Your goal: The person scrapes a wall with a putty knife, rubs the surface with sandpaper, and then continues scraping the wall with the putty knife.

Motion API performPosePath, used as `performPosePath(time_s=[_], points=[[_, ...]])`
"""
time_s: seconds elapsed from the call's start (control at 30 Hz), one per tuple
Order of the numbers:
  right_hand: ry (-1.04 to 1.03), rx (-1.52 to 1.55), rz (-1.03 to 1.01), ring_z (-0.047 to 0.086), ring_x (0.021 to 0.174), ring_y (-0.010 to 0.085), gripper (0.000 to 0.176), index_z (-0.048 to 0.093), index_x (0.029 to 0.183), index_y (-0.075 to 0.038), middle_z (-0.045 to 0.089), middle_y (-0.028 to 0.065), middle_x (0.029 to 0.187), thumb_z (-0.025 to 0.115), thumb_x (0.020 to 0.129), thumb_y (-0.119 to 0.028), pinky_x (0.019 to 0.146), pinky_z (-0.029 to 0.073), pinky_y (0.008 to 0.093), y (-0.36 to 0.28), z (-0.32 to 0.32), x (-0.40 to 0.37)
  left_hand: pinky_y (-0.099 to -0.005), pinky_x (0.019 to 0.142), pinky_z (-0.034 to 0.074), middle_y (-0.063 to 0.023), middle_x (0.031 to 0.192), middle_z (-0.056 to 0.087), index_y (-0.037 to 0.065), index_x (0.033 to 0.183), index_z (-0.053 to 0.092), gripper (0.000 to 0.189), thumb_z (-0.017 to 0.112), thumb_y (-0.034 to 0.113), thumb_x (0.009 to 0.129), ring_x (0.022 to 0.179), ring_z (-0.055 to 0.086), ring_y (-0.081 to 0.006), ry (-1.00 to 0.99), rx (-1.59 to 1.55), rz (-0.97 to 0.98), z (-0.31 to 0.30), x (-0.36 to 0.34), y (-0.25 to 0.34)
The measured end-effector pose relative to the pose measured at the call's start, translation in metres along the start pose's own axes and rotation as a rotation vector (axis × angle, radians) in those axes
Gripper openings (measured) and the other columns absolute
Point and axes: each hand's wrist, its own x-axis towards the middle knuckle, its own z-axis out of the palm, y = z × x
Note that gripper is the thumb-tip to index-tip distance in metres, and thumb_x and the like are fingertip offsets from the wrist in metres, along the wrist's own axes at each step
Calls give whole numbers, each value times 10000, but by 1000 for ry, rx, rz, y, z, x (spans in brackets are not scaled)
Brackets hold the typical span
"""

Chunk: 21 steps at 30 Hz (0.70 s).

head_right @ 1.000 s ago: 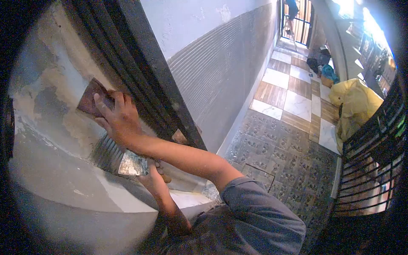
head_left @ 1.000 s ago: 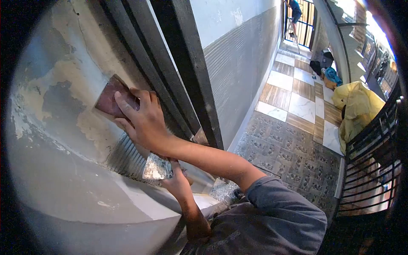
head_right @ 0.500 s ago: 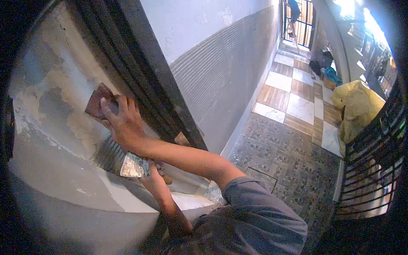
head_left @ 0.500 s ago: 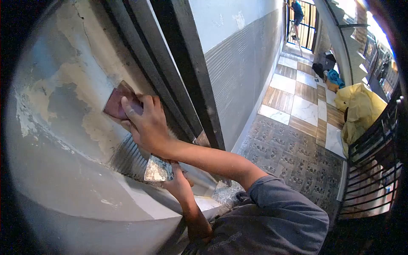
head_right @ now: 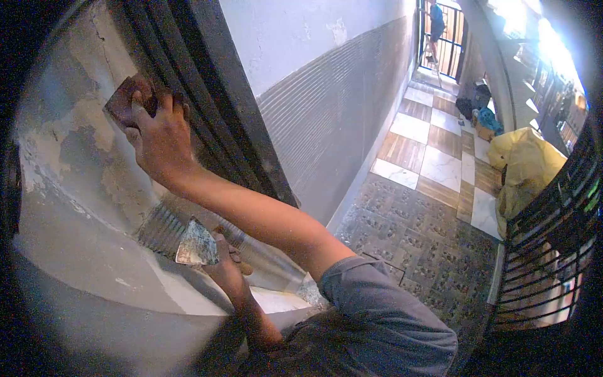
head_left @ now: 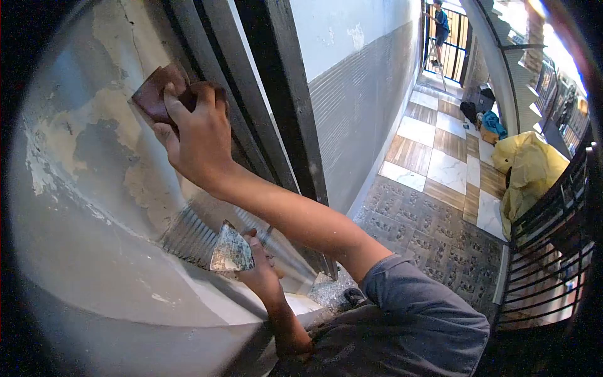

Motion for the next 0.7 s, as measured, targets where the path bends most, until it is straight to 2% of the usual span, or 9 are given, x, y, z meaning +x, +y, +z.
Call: performPosePath(time_s=[0.03,0.1,0.2,0.3,0.43,0.5,0.6,0.7], points=[[-2,-2,0,457,947,385,506,536,1163,-52,437,242,1067,683,702,-197,790,417,433,3,2,-1,-212,518,386,-54,1008,599,1,1114,511,301,554,177,874,664,498,-86,-1,-1,-2,3,-3,2],[15,46,-30,460,946,380,498,533,1168,-47,440,244,1062,677,716,-199,792,416,431,8,5,-3,-217,506,374,-55,998,603,10,1110,506,293,550,180,877,632,470,-69,131,22,95,11,-10,11],[38,26,-53,474,924,375,497,532,1174,-49,452,240,1049,675,725,-208,794,416,428,8,5,-4,-215,495,367,-53,986,607,14,1116,508,303,554,191,875,623,463,-72,47,-24,59,4,-3,1],[77,29,-93,485,905,374,506,536,1174,-49,460,238,1045,681,721,-221,783,423,428,8,4,-4,-210,494,364,-42,984,608,16,1115,518,310,563,206,874,624,465,-72,45,22,6,3,-3,1],[48,67,-81,488,916,367,505,542,1172,-53,460,231,1062,684,720,-227,779,429,420,9,4,-6,-205,493,359,-30,987,607,16,1099,534,306,569,216,871,625,464,-68,19,10,42,7,-11,17],[-15,71,-13,486,944,360,503,548,1174,-68,458,222,1082,687,720,-234,779,434,412,8,1,-9,-203,497,359,-26,986,604,14,1067,554,273,562,207,874,618,455,-61,113,57,108,12,-16,23],[-1,33,-38,488,954,357,506,551,1178,-86,458,219,1094,691,719,-245,783,435,405,14,2,-19,-205,503,360,-22,973,601,19,1057,563,261,561,206,875,616,450,-63,162,50,85,12,-15,18],[-21,23,-40,483,955,353,509,553,1181,-104,457,214,1098,697,714,-247,786,434,399,17,1,-26,-200,519,363,-19,957,598,20,1056,563,248,552,191,877,635,463,-66,87,35,119,0,-5,4]])
